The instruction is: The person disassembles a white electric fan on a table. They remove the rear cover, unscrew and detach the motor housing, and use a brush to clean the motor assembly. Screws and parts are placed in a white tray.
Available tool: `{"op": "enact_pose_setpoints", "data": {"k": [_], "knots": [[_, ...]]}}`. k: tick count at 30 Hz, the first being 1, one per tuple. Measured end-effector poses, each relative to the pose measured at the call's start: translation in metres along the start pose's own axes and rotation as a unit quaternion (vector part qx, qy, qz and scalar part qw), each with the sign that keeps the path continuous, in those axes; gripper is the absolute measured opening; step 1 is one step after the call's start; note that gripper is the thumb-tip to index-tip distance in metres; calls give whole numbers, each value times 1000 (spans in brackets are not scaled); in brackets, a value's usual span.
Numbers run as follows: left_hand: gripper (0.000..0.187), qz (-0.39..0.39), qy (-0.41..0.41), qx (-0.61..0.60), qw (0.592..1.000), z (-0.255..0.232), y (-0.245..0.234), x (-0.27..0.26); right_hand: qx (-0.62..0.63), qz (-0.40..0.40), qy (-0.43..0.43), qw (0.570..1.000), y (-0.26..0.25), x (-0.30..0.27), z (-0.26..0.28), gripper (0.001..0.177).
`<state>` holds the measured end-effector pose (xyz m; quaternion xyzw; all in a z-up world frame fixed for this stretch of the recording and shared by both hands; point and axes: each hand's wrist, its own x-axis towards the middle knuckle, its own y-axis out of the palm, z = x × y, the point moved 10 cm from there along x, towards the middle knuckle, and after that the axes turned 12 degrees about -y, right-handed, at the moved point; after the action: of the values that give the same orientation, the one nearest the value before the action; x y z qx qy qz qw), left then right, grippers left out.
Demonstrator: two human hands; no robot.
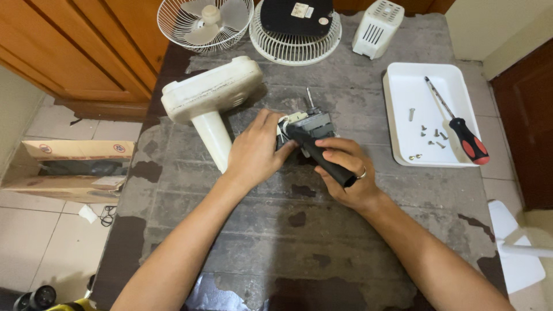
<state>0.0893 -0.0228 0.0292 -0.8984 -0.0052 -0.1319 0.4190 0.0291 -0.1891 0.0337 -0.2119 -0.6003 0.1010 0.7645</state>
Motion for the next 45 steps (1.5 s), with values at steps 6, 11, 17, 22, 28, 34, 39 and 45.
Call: {"op": "enact_pose_setpoints", "data": {"k": [6,11,17,22,28,34,39,45], "knots": [[49,7,-7,16,1000,2,3,1,16,-3,1,1000,2,2,-2,44],[48,-8,7,13,1000,-1,0,0,0,-7,-3,1000,1,2,-1,44],[47,-5,8,15,1000,-2,1,1,17,-12,2,1000,1,2,-1,42],[49,-13,17,7,1000,-1,0,0,7,-17,-4,1000,-1,1,2,44],[48,-7,8,13,1000,-1,2,1,39,-39,-7,998,-2,4,1,37],[49,-12,16,23,1000,-2,1,1,11,-22,5,1000,-1,3,-1,39],[49,-12,16,25,999,-1,1,0,25,-10,18,999,2,3,-3,40],[50,-8,7,28,1000,0,3,0,8,-8,5,1000,0,5,-1,42]]}}
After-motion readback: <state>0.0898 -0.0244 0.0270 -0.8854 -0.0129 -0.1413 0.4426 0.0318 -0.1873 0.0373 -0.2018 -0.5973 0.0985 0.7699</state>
